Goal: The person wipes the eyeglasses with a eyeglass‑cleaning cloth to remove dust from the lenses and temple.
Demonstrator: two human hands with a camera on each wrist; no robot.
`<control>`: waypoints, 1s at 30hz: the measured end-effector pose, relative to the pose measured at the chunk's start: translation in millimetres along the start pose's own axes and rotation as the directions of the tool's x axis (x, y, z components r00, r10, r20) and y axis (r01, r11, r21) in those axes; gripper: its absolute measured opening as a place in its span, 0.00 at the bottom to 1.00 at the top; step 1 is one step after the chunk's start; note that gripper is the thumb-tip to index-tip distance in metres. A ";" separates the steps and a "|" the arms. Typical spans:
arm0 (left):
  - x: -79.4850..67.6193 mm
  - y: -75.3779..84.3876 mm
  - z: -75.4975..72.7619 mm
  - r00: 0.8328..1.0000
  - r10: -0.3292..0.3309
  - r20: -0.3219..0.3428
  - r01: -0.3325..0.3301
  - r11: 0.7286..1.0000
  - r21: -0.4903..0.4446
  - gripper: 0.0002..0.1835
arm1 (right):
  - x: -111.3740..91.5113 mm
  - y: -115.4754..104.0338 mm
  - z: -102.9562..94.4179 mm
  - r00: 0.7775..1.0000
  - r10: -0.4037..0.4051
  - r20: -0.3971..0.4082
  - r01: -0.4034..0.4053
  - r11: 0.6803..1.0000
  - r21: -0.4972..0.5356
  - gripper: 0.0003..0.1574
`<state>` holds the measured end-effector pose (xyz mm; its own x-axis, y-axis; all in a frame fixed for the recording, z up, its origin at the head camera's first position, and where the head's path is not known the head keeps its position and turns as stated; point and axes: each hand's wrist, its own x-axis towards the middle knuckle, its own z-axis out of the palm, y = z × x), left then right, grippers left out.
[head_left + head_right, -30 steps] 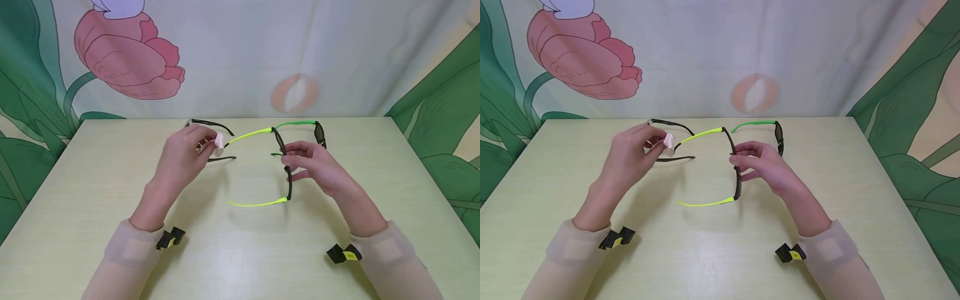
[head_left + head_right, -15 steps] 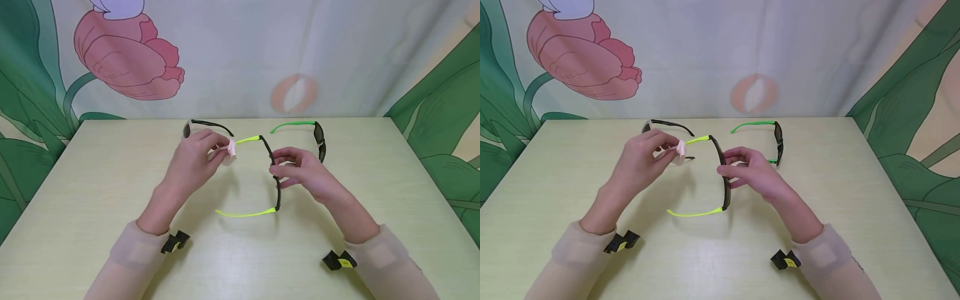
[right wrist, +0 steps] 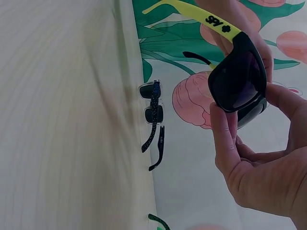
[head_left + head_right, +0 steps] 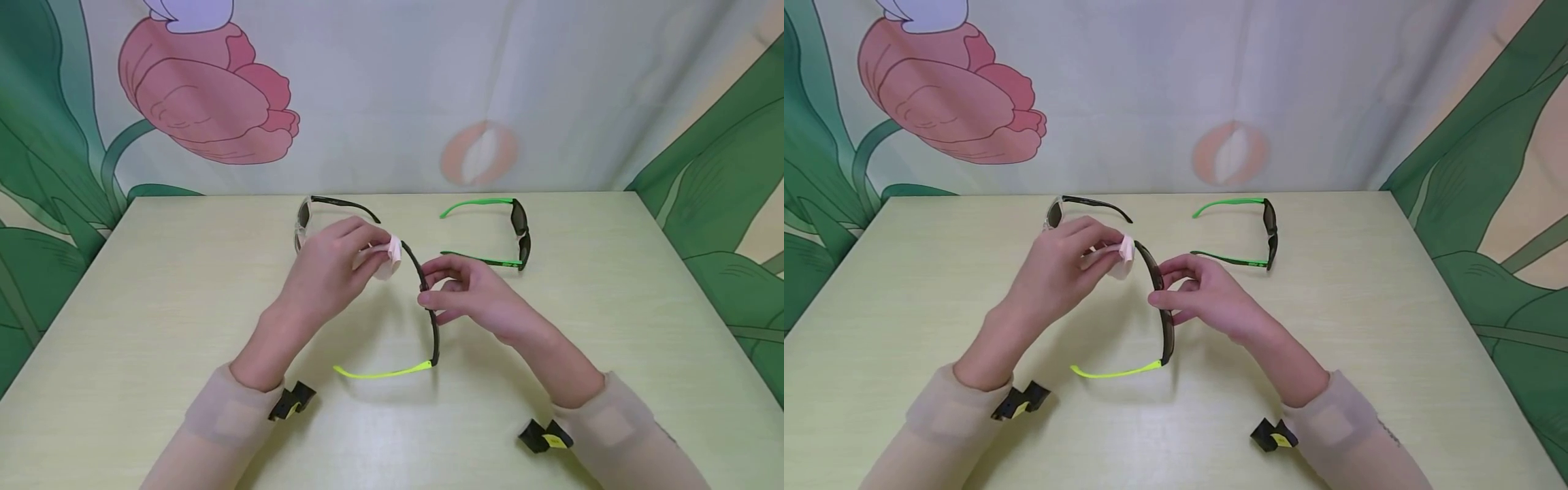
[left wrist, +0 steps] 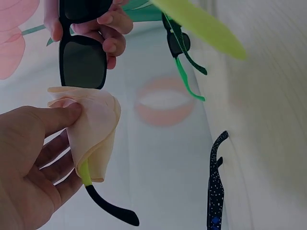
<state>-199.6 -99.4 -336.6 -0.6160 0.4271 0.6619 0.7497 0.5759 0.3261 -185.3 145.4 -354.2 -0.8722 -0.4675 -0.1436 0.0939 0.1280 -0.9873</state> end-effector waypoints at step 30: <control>0.2 -13.1 -9.3 0.999 -0.029 -0.042 0.030 0.999 0.032 0.09 | 0.1 -4.2 -13.6 0.998 -0.037 -0.057 0.039 0.999 0.026 0.36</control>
<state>-207.3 -113.3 -334.5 -0.6266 0.3802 0.6803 0.7224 0.6108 0.3241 -192.3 156.8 -349.1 -0.9010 -0.4215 -0.1024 0.0721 0.0873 -0.9936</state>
